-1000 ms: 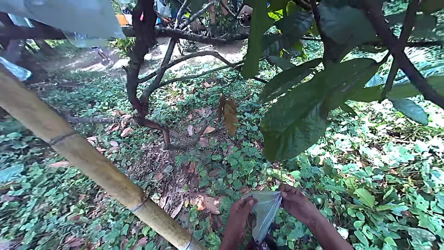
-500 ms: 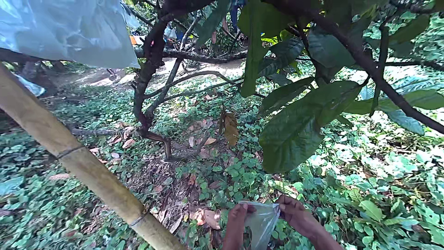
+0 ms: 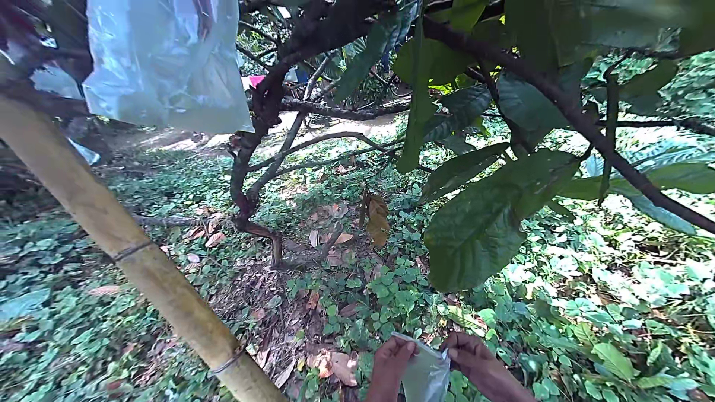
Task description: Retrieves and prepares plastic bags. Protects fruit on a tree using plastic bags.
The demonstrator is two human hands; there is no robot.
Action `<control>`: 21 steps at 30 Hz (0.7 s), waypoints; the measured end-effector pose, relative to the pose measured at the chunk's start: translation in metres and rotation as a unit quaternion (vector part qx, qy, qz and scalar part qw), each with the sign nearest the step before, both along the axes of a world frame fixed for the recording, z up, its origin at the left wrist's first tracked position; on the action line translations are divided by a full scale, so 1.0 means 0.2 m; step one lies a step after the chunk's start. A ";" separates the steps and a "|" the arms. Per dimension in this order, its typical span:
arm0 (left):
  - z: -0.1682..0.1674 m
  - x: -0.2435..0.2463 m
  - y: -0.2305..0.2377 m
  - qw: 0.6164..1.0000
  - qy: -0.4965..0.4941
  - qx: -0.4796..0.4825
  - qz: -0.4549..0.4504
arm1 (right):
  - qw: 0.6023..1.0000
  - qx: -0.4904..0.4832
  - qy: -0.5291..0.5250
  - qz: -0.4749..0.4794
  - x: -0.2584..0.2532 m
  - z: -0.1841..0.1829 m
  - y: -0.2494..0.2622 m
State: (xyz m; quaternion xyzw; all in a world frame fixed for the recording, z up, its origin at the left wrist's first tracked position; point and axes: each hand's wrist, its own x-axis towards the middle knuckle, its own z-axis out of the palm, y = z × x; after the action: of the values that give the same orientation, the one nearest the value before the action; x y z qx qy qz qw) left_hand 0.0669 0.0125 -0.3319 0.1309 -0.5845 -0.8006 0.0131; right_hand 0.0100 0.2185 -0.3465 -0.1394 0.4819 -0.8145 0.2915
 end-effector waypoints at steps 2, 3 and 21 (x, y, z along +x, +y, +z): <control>-0.01 0.00 0.00 1.000 0.005 0.005 -0.002 | 1.000 0.001 0.006 -0.001 0.00 -0.01 0.00; -0.01 0.00 0.00 1.000 0.007 0.007 -0.003 | 1.000 0.004 0.009 -0.001 0.00 -0.01 0.00; -0.03 0.00 0.01 0.965 0.008 -0.238 -0.114 | 0.995 0.060 0.073 -0.043 0.04 0.03 -0.03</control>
State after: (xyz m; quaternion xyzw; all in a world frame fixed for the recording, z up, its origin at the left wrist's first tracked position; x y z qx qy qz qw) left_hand 0.0661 0.0139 -0.3371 0.0500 -0.7690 -0.6358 -0.0431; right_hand 0.0184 0.2126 -0.3406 -0.1596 0.5551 -0.7839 0.2279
